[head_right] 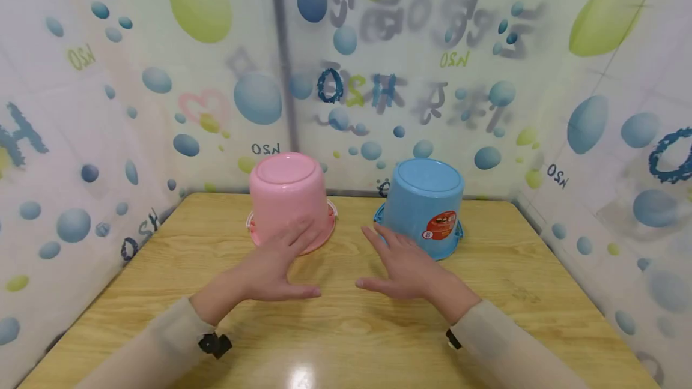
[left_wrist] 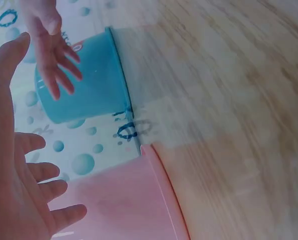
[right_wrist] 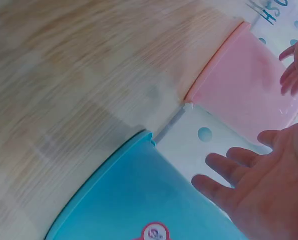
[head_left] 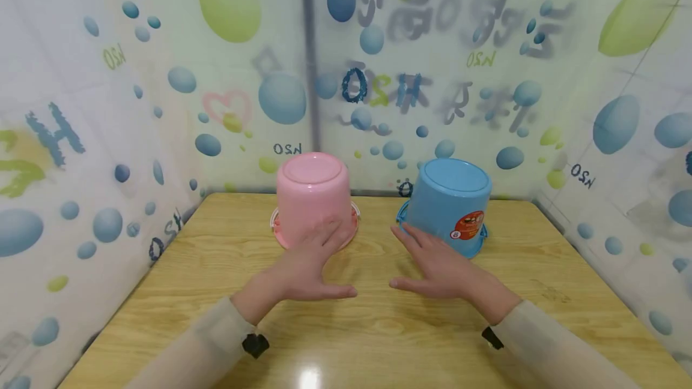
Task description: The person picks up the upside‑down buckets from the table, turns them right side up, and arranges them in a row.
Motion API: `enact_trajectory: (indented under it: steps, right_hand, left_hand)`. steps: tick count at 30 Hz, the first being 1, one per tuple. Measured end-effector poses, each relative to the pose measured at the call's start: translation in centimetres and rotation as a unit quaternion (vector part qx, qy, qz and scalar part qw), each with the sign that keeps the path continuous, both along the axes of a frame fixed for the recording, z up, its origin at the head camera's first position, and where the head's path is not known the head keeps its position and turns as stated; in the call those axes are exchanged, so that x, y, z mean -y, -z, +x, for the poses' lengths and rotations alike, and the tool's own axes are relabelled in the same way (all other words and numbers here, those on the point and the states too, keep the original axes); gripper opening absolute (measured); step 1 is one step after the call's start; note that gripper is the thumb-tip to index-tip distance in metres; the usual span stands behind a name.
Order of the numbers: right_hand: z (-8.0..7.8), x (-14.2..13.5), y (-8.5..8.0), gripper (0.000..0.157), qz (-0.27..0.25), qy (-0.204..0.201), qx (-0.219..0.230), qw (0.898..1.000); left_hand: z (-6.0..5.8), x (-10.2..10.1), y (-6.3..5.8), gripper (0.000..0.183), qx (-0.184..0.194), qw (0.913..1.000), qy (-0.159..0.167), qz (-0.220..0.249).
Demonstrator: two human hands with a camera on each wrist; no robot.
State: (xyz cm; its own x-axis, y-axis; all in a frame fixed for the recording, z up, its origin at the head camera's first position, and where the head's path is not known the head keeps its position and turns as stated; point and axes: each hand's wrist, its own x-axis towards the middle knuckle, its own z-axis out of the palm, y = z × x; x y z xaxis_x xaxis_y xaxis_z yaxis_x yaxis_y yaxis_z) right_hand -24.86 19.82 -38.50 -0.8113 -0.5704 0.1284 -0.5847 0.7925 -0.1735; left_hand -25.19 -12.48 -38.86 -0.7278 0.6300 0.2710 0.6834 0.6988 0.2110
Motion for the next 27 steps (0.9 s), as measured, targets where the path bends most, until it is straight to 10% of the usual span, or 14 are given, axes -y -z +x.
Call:
enact_trajectory:
  steps: [10, 27]
  right_hand:
    - [-2.5, 2.5, -0.1, 0.104, -0.048, 0.027, 0.109, 0.992]
    - [-8.0, 5.7, 0.8, 0.116, -0.099, 0.056, 0.205, 0.972]
  left_hand:
    - [0.4, 4.6, -0.7, 0.106, -0.022, 0.9973, -0.033, 0.061]
    - [-3.6, 11.5, 0.4, 0.113, 0.121, 0.9770, -0.138, 0.110]
